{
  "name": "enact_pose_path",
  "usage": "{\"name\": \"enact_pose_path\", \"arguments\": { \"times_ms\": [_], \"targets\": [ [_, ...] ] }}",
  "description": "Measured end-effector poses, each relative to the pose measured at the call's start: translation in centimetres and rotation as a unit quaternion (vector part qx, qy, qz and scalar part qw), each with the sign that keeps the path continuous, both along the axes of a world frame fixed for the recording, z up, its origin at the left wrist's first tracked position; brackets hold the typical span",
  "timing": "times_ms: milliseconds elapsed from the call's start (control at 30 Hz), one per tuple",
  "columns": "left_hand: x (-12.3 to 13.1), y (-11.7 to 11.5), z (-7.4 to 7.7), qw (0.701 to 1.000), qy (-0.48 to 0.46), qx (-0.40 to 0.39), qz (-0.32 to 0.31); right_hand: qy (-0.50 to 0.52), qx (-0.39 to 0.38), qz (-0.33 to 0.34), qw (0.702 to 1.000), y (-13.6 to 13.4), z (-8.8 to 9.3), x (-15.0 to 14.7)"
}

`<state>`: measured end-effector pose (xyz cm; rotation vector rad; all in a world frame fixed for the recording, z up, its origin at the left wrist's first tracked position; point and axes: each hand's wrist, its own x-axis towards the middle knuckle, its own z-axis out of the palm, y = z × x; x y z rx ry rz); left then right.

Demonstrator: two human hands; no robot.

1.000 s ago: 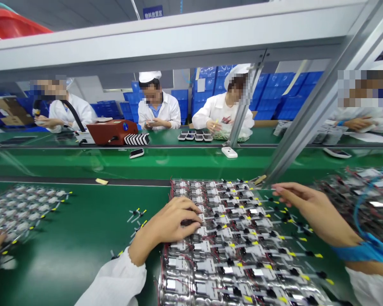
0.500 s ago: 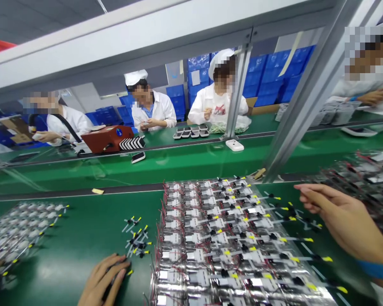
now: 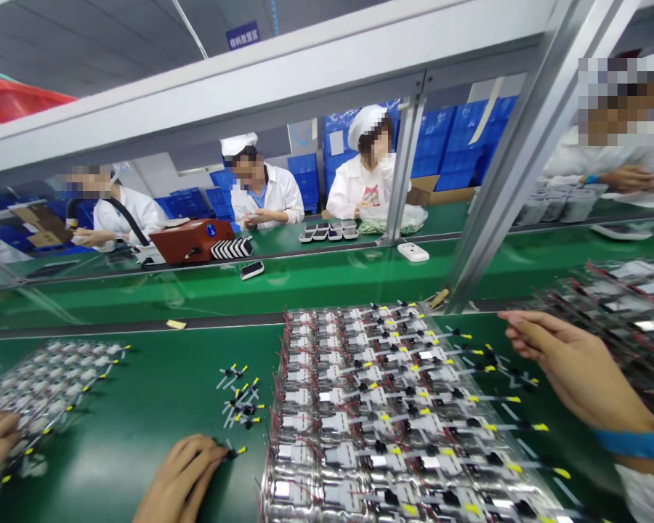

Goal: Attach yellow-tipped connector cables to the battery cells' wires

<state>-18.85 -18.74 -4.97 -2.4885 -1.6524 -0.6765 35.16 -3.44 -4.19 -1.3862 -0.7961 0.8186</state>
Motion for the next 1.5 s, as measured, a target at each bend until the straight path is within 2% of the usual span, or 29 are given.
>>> {"name": "enact_pose_path", "arguments": {
  "times_ms": [200, 333, 433, 533, 633, 733, 800, 867, 900, 1000, 1067, 1233, 1333, 1433, 1500],
  "targets": [
    [1.7, 0.8, 0.2, 0.999, 0.001, -0.045, 0.018, -0.064, -0.022, 0.039, 0.997, -1.5, 2.3, -0.5],
    [1.4, 0.7, 0.0, 1.000, -0.014, -0.016, 0.004, -0.121, -0.041, 0.046, 0.991, -3.4, 4.9, -0.9],
    [1.6, 1.0, 0.9, 0.998, -0.058, 0.000, 0.026, -0.201, -0.049, 0.075, 0.976, -4.7, 6.9, -1.2],
    [3.2, 2.2, 3.5, 0.992, -0.117, -0.028, 0.022, -0.292, -0.047, 0.140, 0.945, -5.8, 8.9, -2.5],
    [6.3, 4.6, 7.3, 0.981, -0.159, -0.110, -0.016, -0.373, -0.022, 0.256, 0.892, -6.8, 10.9, -5.8],
    [10.2, 7.9, 10.5, 0.964, -0.187, -0.168, -0.087, -0.431, 0.022, 0.369, 0.823, -7.3, 12.3, -10.8],
    [12.7, 10.1, 11.4, 0.952, -0.198, -0.172, -0.160, -0.445, 0.074, 0.410, 0.793, -6.8, 12.8, -14.0],
    [14.5, 11.9, 11.1, 0.935, -0.221, -0.169, -0.219, -0.439, 0.092, 0.447, 0.774, -5.6, 12.9, -16.3],
    [15.2, 12.7, 10.6, 0.927, -0.239, -0.168, -0.236, -0.428, 0.089, 0.455, 0.776, -4.9, 12.8, -17.0],
    [16.2, 13.9, 8.9, 0.907, -0.303, -0.164, -0.242, -0.390, 0.056, 0.452, 0.801, -2.7, 11.9, -17.5],
    [16.3, 14.1, 7.8, 0.900, -0.328, -0.158, -0.238, -0.384, 0.037, 0.455, 0.802, -1.7, 11.0, -17.0],
    [16.2, 14.2, 6.3, 0.897, -0.327, -0.165, -0.247, -0.412, 0.053, 0.499, 0.760, -0.8, 9.6, -16.3],
    [15.6, 14.9, 5.4, 0.925, -0.272, -0.136, -0.226, -0.417, 0.049, 0.482, 0.769, -0.1, 9.0, -16.4],
    [14.9, 15.6, 4.6, 0.960, -0.132, -0.101, -0.224, -0.451, 0.021, 0.430, 0.782, 0.8, 8.3, -16.2],
    [14.7, 16.0, 4.2, 0.965, -0.041, -0.101, -0.238, -0.480, 0.017, 0.411, 0.774, 1.3, 7.8, -16.0]
  ]
}}
